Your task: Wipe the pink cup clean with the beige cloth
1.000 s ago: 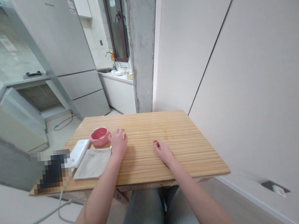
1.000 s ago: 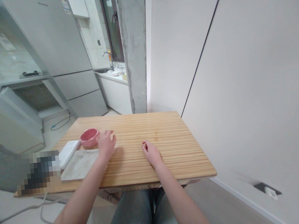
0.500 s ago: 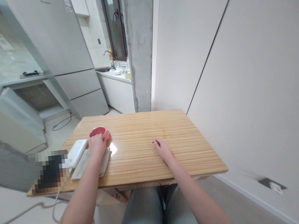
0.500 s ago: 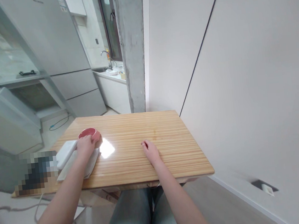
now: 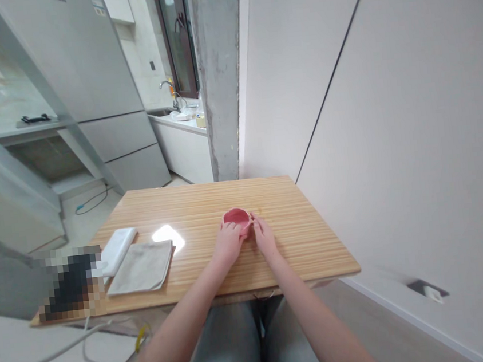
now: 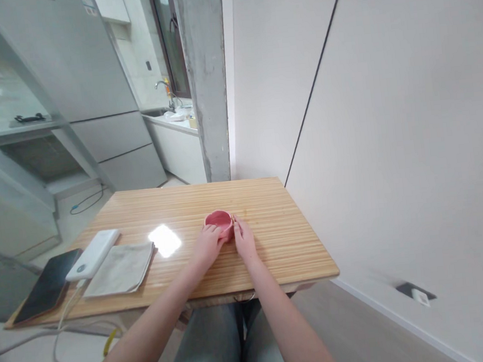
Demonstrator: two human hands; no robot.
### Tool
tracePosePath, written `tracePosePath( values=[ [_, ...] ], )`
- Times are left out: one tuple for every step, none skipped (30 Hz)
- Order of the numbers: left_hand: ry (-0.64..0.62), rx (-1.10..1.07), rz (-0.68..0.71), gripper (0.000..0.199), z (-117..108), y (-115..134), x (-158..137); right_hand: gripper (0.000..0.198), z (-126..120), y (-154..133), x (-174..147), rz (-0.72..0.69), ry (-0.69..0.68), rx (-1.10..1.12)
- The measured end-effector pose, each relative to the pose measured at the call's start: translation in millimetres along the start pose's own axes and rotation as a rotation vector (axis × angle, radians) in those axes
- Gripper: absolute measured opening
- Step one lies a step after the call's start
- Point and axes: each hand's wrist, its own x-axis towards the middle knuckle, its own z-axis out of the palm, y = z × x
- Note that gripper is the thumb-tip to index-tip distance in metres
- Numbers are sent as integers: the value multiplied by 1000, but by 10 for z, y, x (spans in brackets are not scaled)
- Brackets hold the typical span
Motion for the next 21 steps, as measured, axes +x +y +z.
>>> tracePosePath(
  values=[
    [-1, -12, 3, 11, 26, 15, -15, 41, -3, -6, 4, -10, -6, -2],
    [-3, -23, 3, 11, 44, 19, -30, 40, -3, -8, 8, -19, -10, 4],
    [-4, -29, -1, 11, 58, 20, -44, 39, -2, -6, 12, -29, -11, 13],
    [-4, -31, -7, 12, 68, 22, -55, 39, 2, -1, 14, -39, -9, 22],
    [-2, -30, -13, 12, 75, 26, -61, 38, 6, 7, 17, -50, -5, 30],
    [0, -28, -19, 13, 77, 34, -61, 38, 10, 18, 18, -61, -3, 34],
    [2, -29, -20, 14, 72, 44, -55, 38, 13, 30, 20, -72, 0, 36],
    [0, -41, -9, 15, 56, 49, -45, 38, 16, 41, 20, -79, 2, 37],
    [-11, -70, 23, 16, 24, 43, -33, 38, 18, 51, 21, -82, 4, 39],
    [-26, -116, 72, 19, -27, 16, -24, 38, 19, 59, 21, -82, 4, 42],
    [-34, -172, 120, 24, -100, -39, -24, 38, 20, 64, 20, -79, 2, 46],
    [-26, -225, 149, 30, -193, -128, -42, 38, 20, 66, 19, -74, 1, 51],
    [0, -264, 151, 35, -305, -256, -84, 39, 20, 66, 17, -67, 0, 57],
    [57, -270, 89, 40, -429, -420, -156, 40, 20, 64, 15, -62, -1, 63],
    [138, -226, -34, 42, -559, -614, -259, 41, 19, 60, 12, -58, 0, 66],
    [208, -140, -173, 44, -686, -826, -391, 41, 18, 56, 9, -55, 3, 65],
    [234, -26, -313, 44, -804, -1042, -545, 42, 16, 52, 6, -54, 4, 62],
    [220, 103, -456, 42, -907, -1246, -712, 43, 15, 48, 3, -54, 4, 58],
    [156, 216, -577, 41, -990, -1424, -878, 43, 13, 46, 0, -56, 3, 55],
    [77, 297, -658, 41, -1054, -1566, -1032, 44, 11, 44, -2, -56, 4, 56],
    [28, 371, -704, 41, -1099, -1666, -1164, 45, 10, 42, -3, -54, 6, 58]
  ],
)
